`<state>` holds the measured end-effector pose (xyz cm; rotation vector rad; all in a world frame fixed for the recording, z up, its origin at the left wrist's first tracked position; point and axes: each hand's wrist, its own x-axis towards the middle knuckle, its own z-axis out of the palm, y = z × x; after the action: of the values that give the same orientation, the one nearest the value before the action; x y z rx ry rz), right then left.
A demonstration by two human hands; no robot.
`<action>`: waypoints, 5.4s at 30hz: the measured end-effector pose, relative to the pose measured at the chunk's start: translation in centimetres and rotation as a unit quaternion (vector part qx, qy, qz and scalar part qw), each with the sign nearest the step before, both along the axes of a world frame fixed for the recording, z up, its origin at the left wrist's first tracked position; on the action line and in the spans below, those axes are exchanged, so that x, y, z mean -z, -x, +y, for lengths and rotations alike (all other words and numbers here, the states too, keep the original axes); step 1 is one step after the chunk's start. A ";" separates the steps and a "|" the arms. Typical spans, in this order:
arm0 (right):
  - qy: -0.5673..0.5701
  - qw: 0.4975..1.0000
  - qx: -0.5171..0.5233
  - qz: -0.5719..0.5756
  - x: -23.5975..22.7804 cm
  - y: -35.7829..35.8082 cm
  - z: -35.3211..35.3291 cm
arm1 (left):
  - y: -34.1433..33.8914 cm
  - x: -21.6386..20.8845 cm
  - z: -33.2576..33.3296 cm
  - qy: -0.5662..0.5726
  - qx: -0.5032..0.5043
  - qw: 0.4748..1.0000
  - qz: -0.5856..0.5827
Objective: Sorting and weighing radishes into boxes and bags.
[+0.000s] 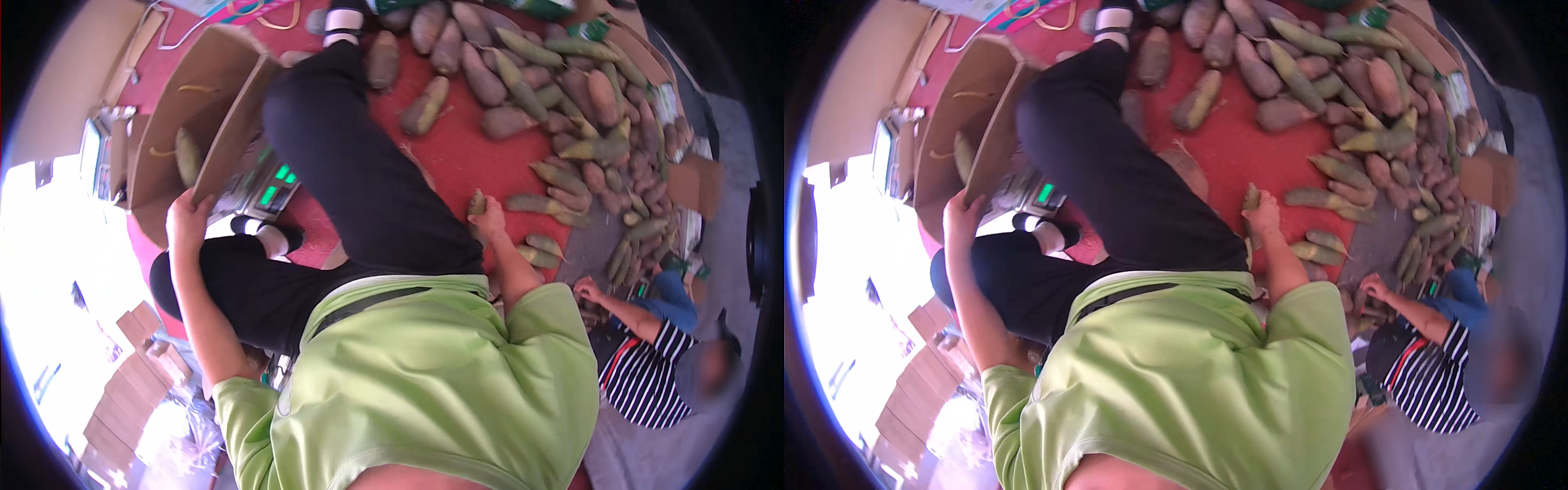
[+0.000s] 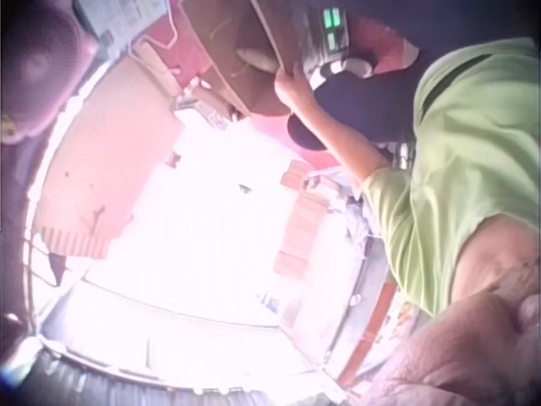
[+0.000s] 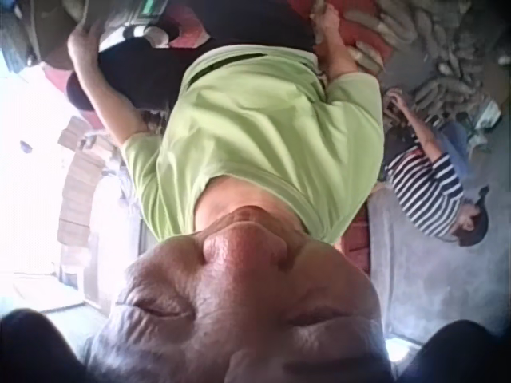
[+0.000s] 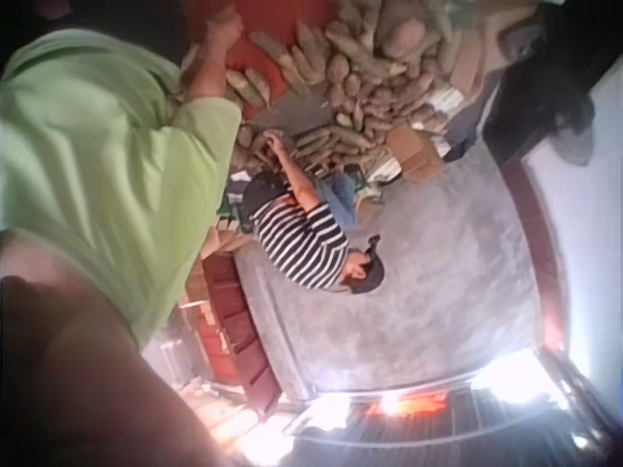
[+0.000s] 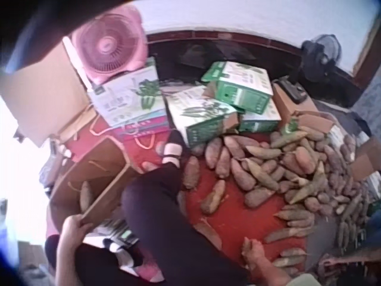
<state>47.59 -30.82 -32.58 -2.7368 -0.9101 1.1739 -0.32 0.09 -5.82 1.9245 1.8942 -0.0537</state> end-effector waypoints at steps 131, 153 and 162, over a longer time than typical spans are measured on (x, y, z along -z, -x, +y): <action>-0.471 0.750 -0.176 0.430 -34.0 14.5 39.7 | 1.1 -3.2 -1.3 -0.043 -0.036 0.995 -0.084; -0.159 0.964 0.083 0.198 -5.9 -0.4 13.4 | 1.4 -1.9 -1.4 -0.074 -0.049 0.985 -0.147; -0.235 0.944 0.061 0.224 -3.6 0.1 12.2 | 0.8 -2.4 -0.8 -0.106 -0.058 0.982 -0.144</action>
<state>47.49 -18.65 -28.99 -2.0074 -0.8142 1.2779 -1.11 -0.71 -3.38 1.8301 1.8683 0.4551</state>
